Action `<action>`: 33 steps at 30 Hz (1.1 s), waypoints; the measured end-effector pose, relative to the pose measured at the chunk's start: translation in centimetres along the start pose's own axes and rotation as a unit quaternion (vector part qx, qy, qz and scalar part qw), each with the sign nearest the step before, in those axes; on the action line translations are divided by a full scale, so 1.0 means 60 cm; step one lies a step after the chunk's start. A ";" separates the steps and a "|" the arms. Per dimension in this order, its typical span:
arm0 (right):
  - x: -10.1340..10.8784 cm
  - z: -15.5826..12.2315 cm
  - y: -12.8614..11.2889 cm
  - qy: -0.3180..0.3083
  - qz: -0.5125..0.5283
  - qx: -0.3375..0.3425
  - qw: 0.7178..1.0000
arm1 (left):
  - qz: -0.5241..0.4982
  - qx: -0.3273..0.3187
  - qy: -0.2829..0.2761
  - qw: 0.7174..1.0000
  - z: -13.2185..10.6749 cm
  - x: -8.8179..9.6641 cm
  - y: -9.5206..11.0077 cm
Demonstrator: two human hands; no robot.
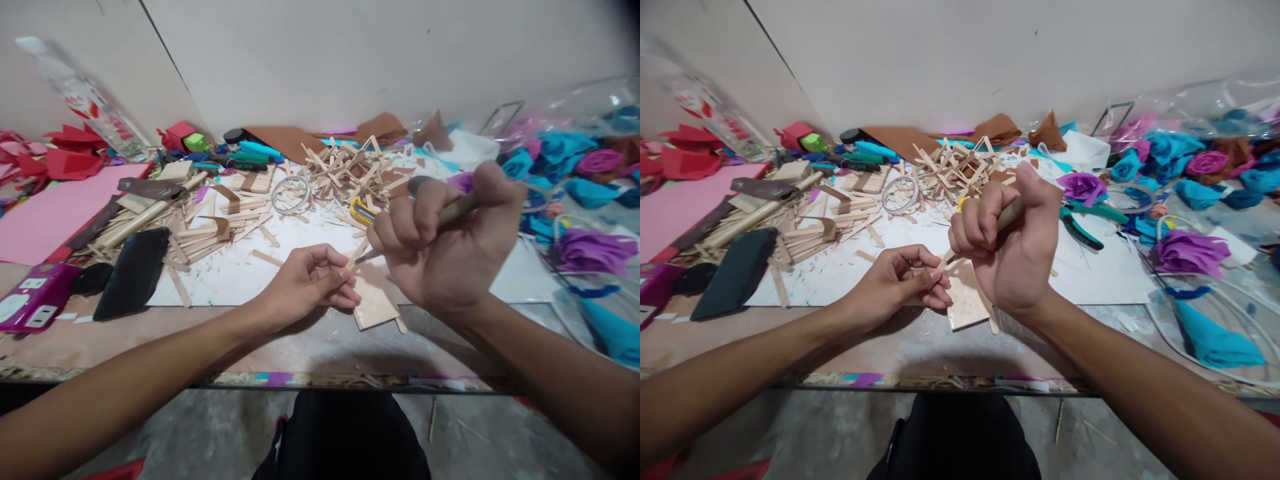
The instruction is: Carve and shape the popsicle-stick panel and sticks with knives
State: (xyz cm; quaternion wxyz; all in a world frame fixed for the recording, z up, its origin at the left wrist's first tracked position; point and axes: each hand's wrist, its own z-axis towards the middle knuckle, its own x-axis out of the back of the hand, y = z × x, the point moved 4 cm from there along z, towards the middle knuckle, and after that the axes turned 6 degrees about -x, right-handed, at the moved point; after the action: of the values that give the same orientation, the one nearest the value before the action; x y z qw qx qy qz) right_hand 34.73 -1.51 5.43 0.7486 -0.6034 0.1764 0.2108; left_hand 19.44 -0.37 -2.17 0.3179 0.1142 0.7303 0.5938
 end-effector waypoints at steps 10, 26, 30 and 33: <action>-0.005 -0.010 0.005 0.006 0.015 0.042 0.999 | 0.046 -0.036 0.000 0.998 -0.004 -0.003 -0.002; 0.029 0.017 0.011 -0.038 0.031 0.001 0.999 | -0.004 0.027 -0.022 0.999 0.003 0.003 0.001; 0.024 0.011 0.005 -0.053 -0.002 0.001 0.999 | -0.012 0.047 -0.034 0.998 0.004 0.005 0.000; 0.019 0.007 -0.001 -0.073 -0.049 0.031 0.996 | -0.016 0.038 -0.035 0.999 0.006 0.006 0.000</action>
State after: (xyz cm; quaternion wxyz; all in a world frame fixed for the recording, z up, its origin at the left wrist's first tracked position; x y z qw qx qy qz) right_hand 35.71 -0.98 4.99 0.7872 -0.5707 0.0983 0.2119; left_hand 19.40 0.10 -2.32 0.3478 0.1352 0.7424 0.5564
